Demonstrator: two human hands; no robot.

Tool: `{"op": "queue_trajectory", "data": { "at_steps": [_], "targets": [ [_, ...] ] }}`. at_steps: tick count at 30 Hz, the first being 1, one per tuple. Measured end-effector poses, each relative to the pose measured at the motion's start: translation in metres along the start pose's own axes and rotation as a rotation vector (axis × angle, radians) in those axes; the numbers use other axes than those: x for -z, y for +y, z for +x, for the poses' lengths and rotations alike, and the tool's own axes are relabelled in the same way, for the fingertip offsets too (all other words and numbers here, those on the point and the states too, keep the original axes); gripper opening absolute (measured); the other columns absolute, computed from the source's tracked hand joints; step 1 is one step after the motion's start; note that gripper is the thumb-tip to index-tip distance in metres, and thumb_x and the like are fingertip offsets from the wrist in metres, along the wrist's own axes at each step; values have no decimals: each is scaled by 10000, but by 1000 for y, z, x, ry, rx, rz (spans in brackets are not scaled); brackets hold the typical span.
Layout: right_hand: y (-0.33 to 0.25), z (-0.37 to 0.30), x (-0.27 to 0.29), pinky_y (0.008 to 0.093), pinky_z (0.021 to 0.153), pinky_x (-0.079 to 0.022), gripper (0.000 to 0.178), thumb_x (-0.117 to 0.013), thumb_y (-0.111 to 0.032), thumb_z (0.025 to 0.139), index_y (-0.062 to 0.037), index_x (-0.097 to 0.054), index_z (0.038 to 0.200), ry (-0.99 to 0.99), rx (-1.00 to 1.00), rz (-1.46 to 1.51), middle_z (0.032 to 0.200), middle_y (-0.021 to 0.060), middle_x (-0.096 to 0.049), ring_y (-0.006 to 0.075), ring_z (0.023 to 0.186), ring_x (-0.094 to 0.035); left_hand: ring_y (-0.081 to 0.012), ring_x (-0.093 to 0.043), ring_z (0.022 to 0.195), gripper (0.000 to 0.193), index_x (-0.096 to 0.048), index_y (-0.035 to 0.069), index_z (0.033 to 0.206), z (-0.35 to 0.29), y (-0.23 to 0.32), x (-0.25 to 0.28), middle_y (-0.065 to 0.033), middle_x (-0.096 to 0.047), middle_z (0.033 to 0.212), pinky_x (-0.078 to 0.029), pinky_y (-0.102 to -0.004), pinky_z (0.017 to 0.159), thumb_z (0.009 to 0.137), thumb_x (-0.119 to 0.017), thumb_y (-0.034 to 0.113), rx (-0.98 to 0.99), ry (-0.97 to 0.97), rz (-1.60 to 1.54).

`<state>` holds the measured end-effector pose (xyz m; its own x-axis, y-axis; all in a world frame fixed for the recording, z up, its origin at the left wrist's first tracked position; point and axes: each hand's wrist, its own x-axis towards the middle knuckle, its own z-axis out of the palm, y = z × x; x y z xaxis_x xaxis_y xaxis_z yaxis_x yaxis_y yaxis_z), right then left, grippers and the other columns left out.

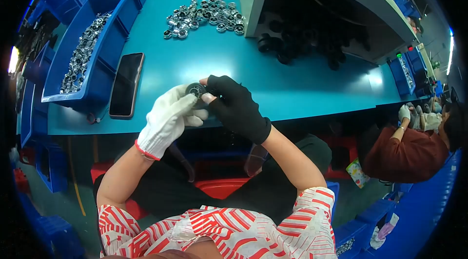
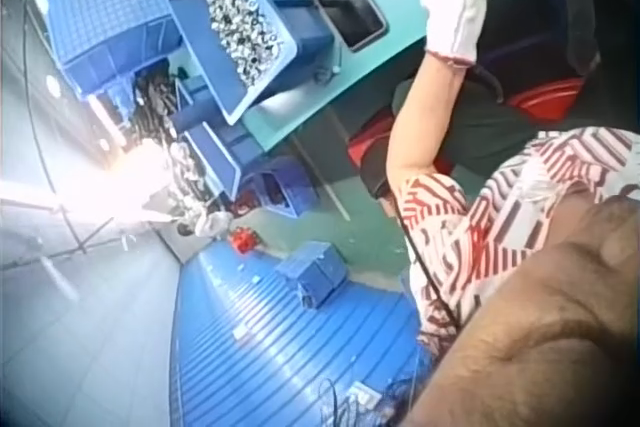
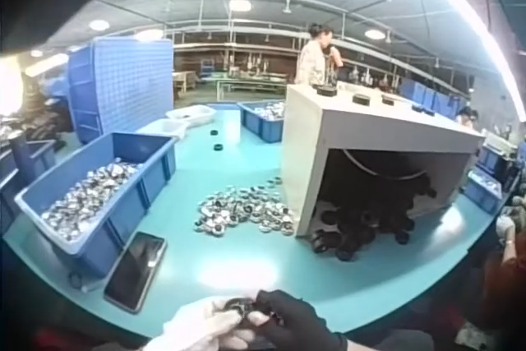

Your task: The recorder is manually assembling small metal components into black plastic circular rings at a factory workbench.

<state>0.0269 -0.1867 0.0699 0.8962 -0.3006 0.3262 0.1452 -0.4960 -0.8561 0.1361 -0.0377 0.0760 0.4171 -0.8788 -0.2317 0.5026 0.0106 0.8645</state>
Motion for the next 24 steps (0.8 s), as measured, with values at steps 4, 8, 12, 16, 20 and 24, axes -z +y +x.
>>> {"op": "queue_trajectory", "data": {
  "at_steps": [4,8,12,16,20,24],
  "targets": [
    [5,-2,-1,270,760,-463,278,-599,-55,847,-37,-600,1125,-9,2,34,1044,73,-623,145,877,-583,-155,-612,791,505,-398,-106,1270,-3,-2,-2,-121,-599,1025,-517,-227,660,892,-577,176,-8,108,126],
    [4,-2,-1,293,734,-477,305,-608,-62,840,-50,-589,1144,-66,36,-34,972,83,-606,180,837,-600,-171,-623,819,471,-416,-107,1250,-3,1,0,-138,-598,1038,-538,-250,695,877,-583,128,-82,79,378],
    [-3,-1,-4,312,665,-500,425,-662,-114,802,-89,-532,1206,-90,107,-150,971,88,-596,235,782,-628,-164,-628,847,415,-455,-85,1206,-4,1,-7,-154,-607,1013,-536,-258,701,859,-606,84,-124,169,103],
    [-1,-6,-9,325,602,-497,476,-703,-144,757,-112,-516,1194,-75,128,-482,944,73,-592,251,753,-629,-145,-638,837,290,-530,-62,1114,-7,1,-15,-125,-634,1002,-512,-260,751,847,-602,28,-172,240,416],
    [-3,-6,-9,343,572,-480,406,-703,-80,698,-101,-557,1076,38,252,-566,855,76,-575,258,696,-604,-141,-642,843,266,-541,-54,1090,-3,-1,-14,-108,-641,988,-518,-252,757,842,-595,26,-230,217,518],
    [-6,-11,-10,340,541,-479,398,-715,-127,728,-104,-534,1081,43,263,-635,842,79,-572,251,672,-605,-147,-645,841,258,-549,-54,1073,-2,3,-18,-110,-641,974,-521,-253,738,838,-601,37,-117,231,420]
  ]
}}
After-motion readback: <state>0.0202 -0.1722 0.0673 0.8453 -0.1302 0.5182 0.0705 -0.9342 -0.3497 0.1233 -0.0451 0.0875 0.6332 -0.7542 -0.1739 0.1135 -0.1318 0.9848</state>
